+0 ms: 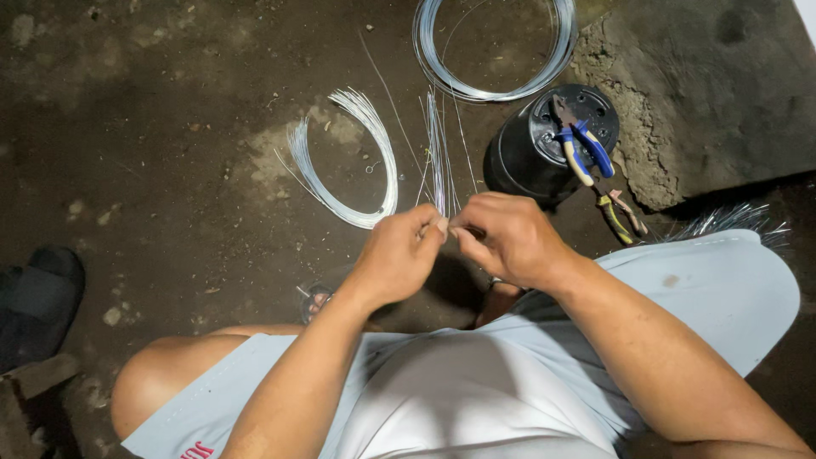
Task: The person sits on the floor and repeatedly cuts lengths of thin metal wire using pliers. They measure and cut multiple pieces, then place them into a pile on the floor.
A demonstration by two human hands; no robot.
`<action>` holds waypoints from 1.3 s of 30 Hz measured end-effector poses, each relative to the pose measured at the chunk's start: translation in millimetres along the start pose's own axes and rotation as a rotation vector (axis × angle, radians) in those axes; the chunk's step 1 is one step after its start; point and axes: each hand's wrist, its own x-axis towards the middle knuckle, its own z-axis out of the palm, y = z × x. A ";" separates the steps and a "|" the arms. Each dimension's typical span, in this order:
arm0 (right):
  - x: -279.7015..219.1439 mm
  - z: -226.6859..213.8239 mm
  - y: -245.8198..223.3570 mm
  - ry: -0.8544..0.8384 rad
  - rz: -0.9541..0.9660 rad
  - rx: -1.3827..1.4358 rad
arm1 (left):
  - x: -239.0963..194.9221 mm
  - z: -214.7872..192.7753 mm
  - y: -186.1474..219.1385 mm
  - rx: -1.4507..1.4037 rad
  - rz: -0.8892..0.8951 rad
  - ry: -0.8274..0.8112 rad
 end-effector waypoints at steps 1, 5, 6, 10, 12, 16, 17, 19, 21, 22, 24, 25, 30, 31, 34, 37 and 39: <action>1.9 -4.2 -2.3 -0.028 -0.092 -0.089 | 4.3 0.9 -5.8 -0.201 -0.016 -0.050; 6.1 -13.7 -8.4 -0.022 -0.243 -0.212 | 4.2 -3.7 -11.2 -0.634 0.051 -0.120; 6.7 -12.8 -8.2 0.010 -0.227 -0.184 | 2.8 -4.2 -7.1 -0.594 0.046 -0.065; 0.7 4.0 -0.5 0.042 0.346 0.634 | -1.8 -14.6 12.5 -0.262 0.112 0.156; -3.0 12.8 10.2 0.016 0.650 0.995 | -0.7 -17.4 19.6 -0.108 0.225 0.228; -11.7 28.3 21.3 0.052 0.804 1.337 | -0.1 -17.9 24.6 0.048 0.474 0.266; -12.7 28.7 24.0 0.042 0.809 1.360 | 1.0 -17.0 24.8 0.091 0.528 0.269; -14.6 28.5 26.0 0.028 0.825 1.384 | 0.7 -15.7 25.3 0.101 0.520 0.255; -16.0 27.7 25.4 0.021 0.851 1.386 | 0.2 -14.5 25.2 0.094 0.520 0.245; -15.8 27.1 25.0 0.020 0.841 1.357 | 0.0 -13.4 24.9 0.081 0.523 0.241; -12.6 25.0 22.6 0.016 0.822 1.297 | -1.6 -11.0 23.4 0.050 0.505 0.240; -11.8 23.2 19.6 0.014 0.795 1.125 | -4.1 -8.0 22.5 0.034 0.483 0.243; -6.2 1.3 -0.4 0.084 0.064 0.081 | -6.3 2.2 3.5 -0.482 -0.039 -0.025; -4.2 -3.8 -3.2 0.043 -0.052 -0.020 | -3.0 1.0 -2.5 -0.622 -0.115 -0.100; 2.0 -13.0 -10.9 -0.045 -0.281 -0.228 | -3.5 -1.5 -9.6 -0.783 -0.205 -0.192; 3.6 -15.9 -13.8 -0.019 -0.223 -0.193 | -2.7 0.9 -3.3 -0.770 -0.134 -0.122; 4.7 -14.4 -10.6 0.050 -0.131 -0.066 | -5.1 1.4 6.1 -0.544 0.063 0.044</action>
